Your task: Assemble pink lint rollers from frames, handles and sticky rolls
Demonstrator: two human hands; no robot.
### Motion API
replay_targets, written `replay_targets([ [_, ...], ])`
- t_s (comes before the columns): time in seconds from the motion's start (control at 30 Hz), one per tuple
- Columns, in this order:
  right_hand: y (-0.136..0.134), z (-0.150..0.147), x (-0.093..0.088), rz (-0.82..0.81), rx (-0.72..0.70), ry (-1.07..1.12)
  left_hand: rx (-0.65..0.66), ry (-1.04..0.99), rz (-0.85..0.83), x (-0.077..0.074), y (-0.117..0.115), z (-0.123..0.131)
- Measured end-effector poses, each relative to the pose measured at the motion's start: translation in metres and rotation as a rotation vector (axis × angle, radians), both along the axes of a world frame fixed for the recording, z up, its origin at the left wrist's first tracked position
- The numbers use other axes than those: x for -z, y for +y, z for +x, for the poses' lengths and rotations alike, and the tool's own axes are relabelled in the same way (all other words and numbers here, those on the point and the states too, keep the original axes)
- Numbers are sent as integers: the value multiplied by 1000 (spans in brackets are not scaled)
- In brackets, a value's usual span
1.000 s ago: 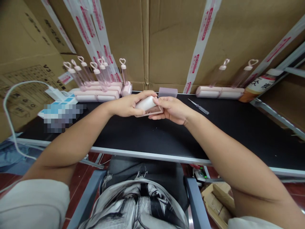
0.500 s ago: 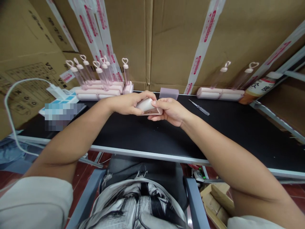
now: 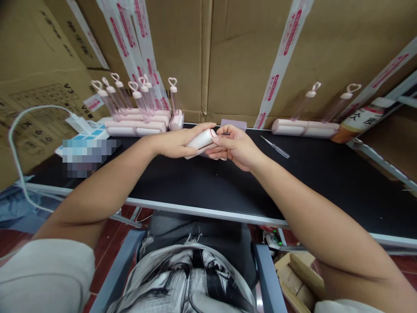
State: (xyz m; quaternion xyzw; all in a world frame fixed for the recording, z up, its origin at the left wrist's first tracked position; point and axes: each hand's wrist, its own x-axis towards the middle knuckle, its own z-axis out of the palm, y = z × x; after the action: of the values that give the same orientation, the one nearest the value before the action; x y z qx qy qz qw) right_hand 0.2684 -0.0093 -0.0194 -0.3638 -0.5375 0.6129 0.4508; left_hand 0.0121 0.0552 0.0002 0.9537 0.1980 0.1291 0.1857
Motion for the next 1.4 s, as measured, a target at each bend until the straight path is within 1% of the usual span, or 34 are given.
replay_targets([
  [0.07,3,2,1,46,26,-25,-18,-33,5,2,2,0],
  [0.13,10,7,5,159,111,-94,-70,-80,4,3,4,-1],
  [0.2,19,11,13,357,230,-262,-143,-135,-14,3,8,-2],
  [0.23,23,13,18,463,269,-380,-178,-166,-29,4,11,-3],
  [0.27,26,13,23,556,281,-506,-212,-202,-48,5,15,-4],
  [0.33,31,8,32,680,219,-747,-269,-287,-105,8,22,-5],
  [0.4,32,0,38,736,106,-951,-307,-382,-189,10,29,-7],
  [0.47,32,-7,39,780,22,-1110,-319,-476,-262,10,34,-9],
  [0.5,31,-7,38,802,10,-1156,-316,-518,-279,10,35,-10],
  [0.57,29,-2,32,842,44,-1149,-306,-584,-275,8,37,-12],
  [0.67,22,15,17,873,148,-986,-287,-668,-269,4,38,-16],
  [0.73,16,23,7,894,191,-894,-273,-714,-334,3,38,-17],
  [0.83,7,24,-2,930,248,-808,-258,-760,-486,3,33,-15],
  [0.93,1,18,-4,942,308,-790,-250,-772,-595,2,26,-12],
  [1.03,0,15,-4,927,331,-803,-240,-748,-636,1,22,-10],
  [1.4,1,14,-1,915,297,-811,-279,-751,-529,3,22,-9],
])
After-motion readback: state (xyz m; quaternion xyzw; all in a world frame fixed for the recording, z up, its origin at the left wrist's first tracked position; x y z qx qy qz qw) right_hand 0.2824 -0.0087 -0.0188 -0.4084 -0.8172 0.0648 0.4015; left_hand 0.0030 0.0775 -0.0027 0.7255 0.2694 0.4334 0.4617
